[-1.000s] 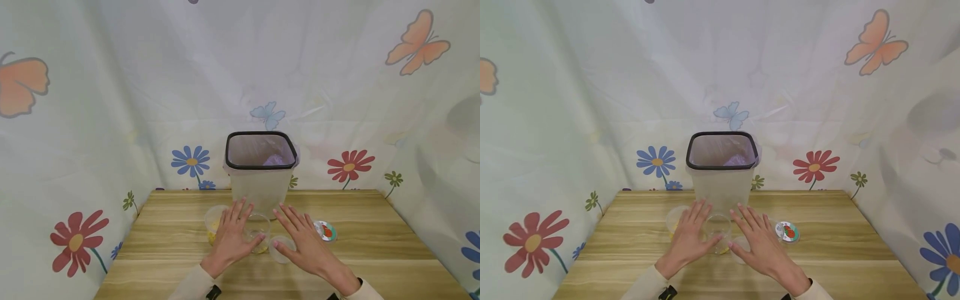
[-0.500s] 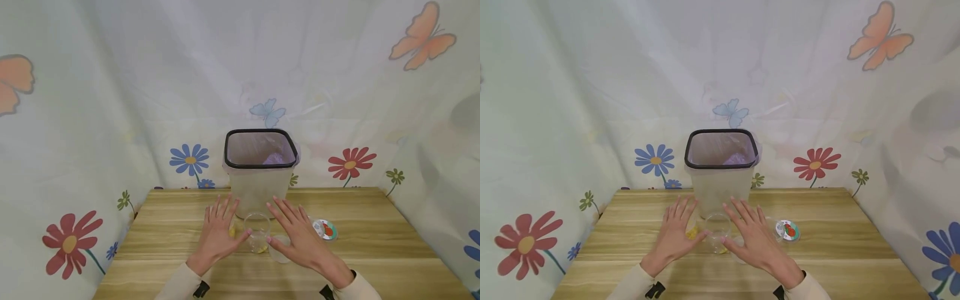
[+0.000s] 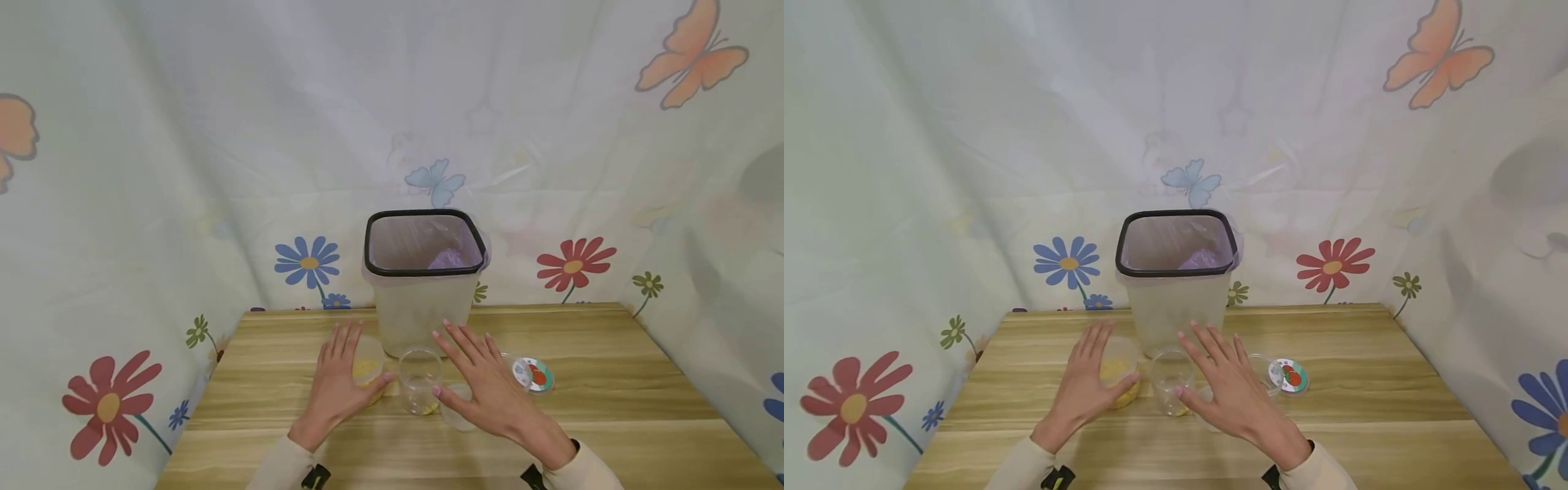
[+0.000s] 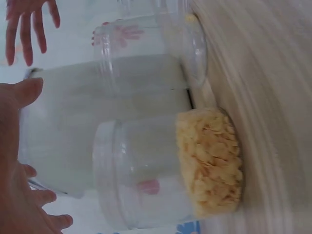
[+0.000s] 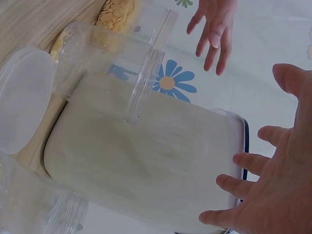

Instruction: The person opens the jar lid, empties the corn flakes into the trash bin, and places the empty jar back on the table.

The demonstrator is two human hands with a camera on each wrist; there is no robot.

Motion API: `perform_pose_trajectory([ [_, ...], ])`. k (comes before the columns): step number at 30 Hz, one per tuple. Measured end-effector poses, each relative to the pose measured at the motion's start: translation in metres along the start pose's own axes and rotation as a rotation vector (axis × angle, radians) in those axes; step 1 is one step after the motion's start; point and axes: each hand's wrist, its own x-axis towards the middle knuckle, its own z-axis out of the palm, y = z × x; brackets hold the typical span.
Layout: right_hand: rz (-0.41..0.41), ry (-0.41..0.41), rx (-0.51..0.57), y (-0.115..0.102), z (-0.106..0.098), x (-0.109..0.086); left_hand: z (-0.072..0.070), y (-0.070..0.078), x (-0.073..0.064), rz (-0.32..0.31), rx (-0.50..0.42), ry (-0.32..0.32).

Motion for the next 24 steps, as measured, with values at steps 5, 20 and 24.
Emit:
perform_pose_trajectory([
  [5, -0.004, -0.003, 0.016, 0.0, 0.001, -0.001, 0.005, -0.014, -0.005, -0.059, -0.119, -0.008],
  [20, 0.002, -0.013, 0.032, 0.0, 0.002, -0.003, 0.028, -0.047, -0.02, -0.336, -0.592, -0.092],
  [24, 0.004, -0.02, 0.03, 0.001, 0.002, -0.002, 0.031, -0.054, -0.021, -0.361, -0.643, -0.131],
])
